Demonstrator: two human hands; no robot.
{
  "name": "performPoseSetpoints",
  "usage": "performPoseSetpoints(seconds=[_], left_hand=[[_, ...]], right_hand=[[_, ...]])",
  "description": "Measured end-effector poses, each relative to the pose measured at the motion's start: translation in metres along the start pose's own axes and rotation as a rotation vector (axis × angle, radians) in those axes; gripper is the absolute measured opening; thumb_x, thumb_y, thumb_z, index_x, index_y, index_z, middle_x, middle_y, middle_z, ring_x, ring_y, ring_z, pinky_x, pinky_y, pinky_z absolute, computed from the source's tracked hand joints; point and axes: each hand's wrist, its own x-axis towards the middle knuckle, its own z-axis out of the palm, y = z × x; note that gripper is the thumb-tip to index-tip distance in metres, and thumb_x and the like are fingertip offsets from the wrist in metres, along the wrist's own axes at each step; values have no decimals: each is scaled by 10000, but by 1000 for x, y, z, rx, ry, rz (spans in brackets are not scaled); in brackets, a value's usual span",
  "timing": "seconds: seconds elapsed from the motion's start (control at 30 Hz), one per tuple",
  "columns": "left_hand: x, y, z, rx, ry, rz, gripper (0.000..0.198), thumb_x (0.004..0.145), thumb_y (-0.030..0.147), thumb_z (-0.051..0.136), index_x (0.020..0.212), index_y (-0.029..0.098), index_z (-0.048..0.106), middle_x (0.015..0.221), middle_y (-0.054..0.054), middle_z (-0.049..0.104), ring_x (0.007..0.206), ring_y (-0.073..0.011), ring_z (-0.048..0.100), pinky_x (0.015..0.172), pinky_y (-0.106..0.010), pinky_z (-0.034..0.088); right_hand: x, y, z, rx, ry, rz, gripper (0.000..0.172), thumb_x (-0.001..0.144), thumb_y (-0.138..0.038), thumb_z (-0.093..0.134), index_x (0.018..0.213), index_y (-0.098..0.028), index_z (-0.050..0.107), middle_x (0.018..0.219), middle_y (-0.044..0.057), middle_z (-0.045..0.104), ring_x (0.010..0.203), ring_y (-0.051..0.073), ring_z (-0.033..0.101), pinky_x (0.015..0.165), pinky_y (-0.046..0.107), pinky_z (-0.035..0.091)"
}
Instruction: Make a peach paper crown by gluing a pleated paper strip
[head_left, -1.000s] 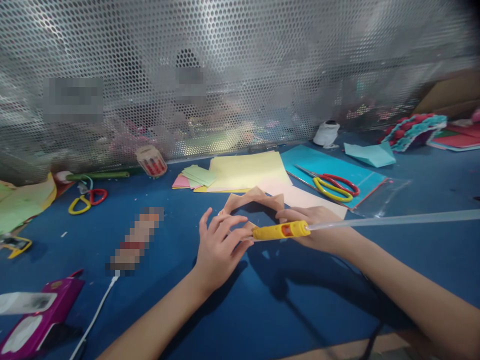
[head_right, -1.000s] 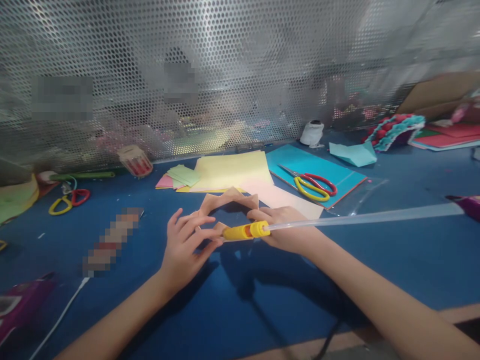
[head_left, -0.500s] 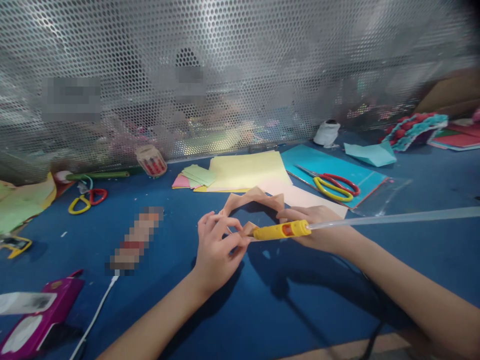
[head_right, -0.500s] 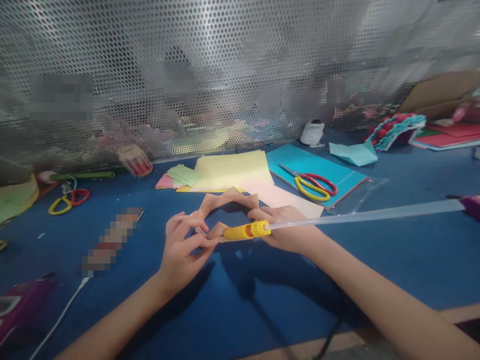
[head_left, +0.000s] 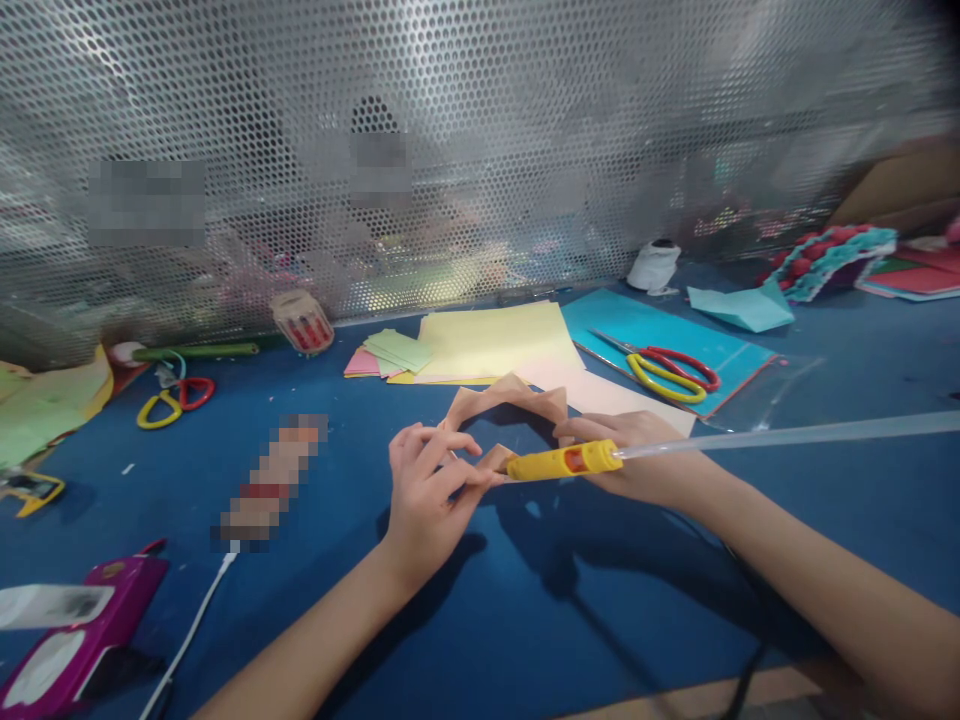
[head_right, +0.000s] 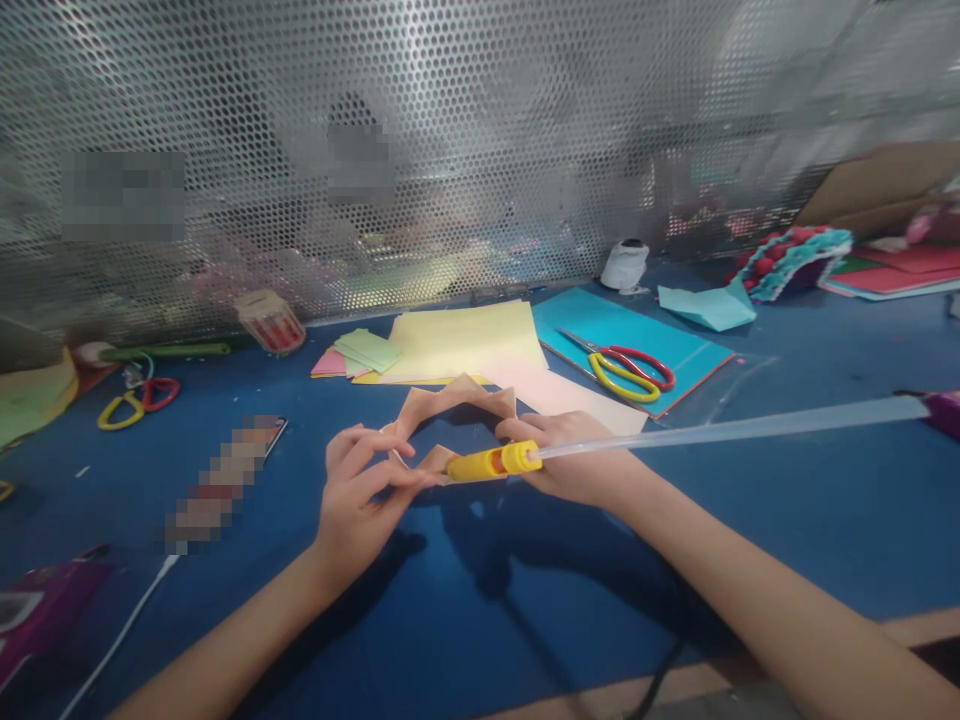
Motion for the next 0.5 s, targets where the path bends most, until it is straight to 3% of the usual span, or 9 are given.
performPoseSetpoints(seconds=[0.17, 0.37, 0.5], left_hand=[[1, 0, -2, 22, -49, -47, 140, 864, 158, 571, 799, 249, 654, 852, 21, 698, 857, -182, 537, 908, -420, 354], [3, 1, -6, 55, -68, -110, 299, 926, 153, 351, 693, 210, 531, 782, -8, 654, 804, -179, 541, 858, -401, 357], [1, -2, -8, 99, -17, -65, 256, 906, 173, 430, 682, 216, 547, 772, 6, 658, 803, -183, 533, 833, -389, 355]], right_hand=[[-1, 0, -1, -20, 13, -4, 202, 811, -242, 428, 918, -209, 596, 780, 25, 676, 562, 165, 598, 496, 270, 328], [-1, 0, -1, -26, -20, -2, 200, 838, -266, 428, 933, -207, 594, 774, 26, 679, 575, 154, 598, 509, 265, 315], [0, 1, 0, -18, -23, 10, 211, 838, -289, 426, 914, -202, 603, 755, 23, 675, 563, 156, 594, 508, 265, 308]])
